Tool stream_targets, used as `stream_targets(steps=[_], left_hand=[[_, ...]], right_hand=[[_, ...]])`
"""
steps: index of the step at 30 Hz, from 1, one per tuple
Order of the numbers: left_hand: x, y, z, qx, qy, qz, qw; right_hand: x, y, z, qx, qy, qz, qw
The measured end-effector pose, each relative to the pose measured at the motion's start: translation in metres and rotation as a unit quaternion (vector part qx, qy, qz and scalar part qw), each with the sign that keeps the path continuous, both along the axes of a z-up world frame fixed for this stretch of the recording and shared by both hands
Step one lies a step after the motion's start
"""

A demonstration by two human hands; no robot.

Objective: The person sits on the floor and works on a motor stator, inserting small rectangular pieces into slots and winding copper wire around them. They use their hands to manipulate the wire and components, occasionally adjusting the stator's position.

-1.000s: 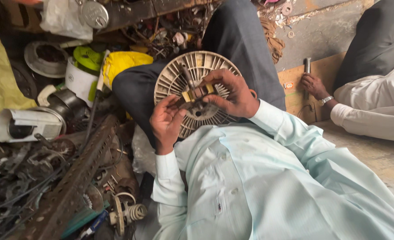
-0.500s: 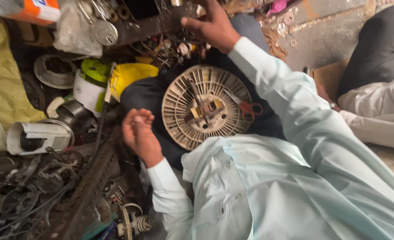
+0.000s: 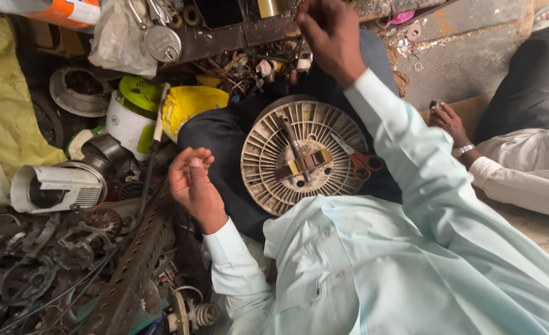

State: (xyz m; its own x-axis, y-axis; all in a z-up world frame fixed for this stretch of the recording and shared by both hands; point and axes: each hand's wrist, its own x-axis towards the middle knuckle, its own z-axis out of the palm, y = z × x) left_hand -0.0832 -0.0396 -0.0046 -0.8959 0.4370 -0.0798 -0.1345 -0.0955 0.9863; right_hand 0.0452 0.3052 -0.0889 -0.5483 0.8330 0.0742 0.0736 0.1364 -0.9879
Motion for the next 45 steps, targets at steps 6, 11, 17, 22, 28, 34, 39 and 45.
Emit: stream_targets(steps=[6, 11, 17, 22, 28, 34, 39, 45], left_hand=[[0.019, 0.022, 0.019, 0.011, 0.048, -0.053, 0.997], [0.052, 0.056, 0.078, -0.019, 0.172, -0.156, 0.972], [0.080, 0.117, 0.134, -0.075, 0.387, -0.322, 0.860], [0.056, 0.099, 0.131, -0.095, 0.423, -0.297, 0.851], [0.007, 0.033, 0.123, -0.165, 0.343, -0.297, 0.876], [0.005, 0.006, 0.109, -0.290, 0.384, -0.259, 0.837], [0.036, 0.024, 0.143, -0.401, 0.426, -0.195, 0.787], [0.114, 0.048, 0.172, -0.148, 0.538, -0.163, 0.814]], right_hand=[[0.076, -0.057, 0.100, -0.029, 0.033, 0.117, 0.992], [0.105, -0.077, 0.140, -0.212, 0.164, 0.115, 0.957], [0.090, -0.102, 0.162, -0.321, 0.252, 0.164, 0.898], [0.120, -0.074, 0.167, -0.429, 0.368, 0.146, 0.812], [0.191, -0.053, 0.165, -0.407, 0.420, 0.077, 0.807], [0.236, -0.066, 0.154, -0.320, 0.388, 0.041, 0.863], [0.230, -0.094, 0.160, -0.340, 0.306, 0.064, 0.887], [0.192, -0.135, 0.184, -0.406, 0.323, 0.182, 0.835]])
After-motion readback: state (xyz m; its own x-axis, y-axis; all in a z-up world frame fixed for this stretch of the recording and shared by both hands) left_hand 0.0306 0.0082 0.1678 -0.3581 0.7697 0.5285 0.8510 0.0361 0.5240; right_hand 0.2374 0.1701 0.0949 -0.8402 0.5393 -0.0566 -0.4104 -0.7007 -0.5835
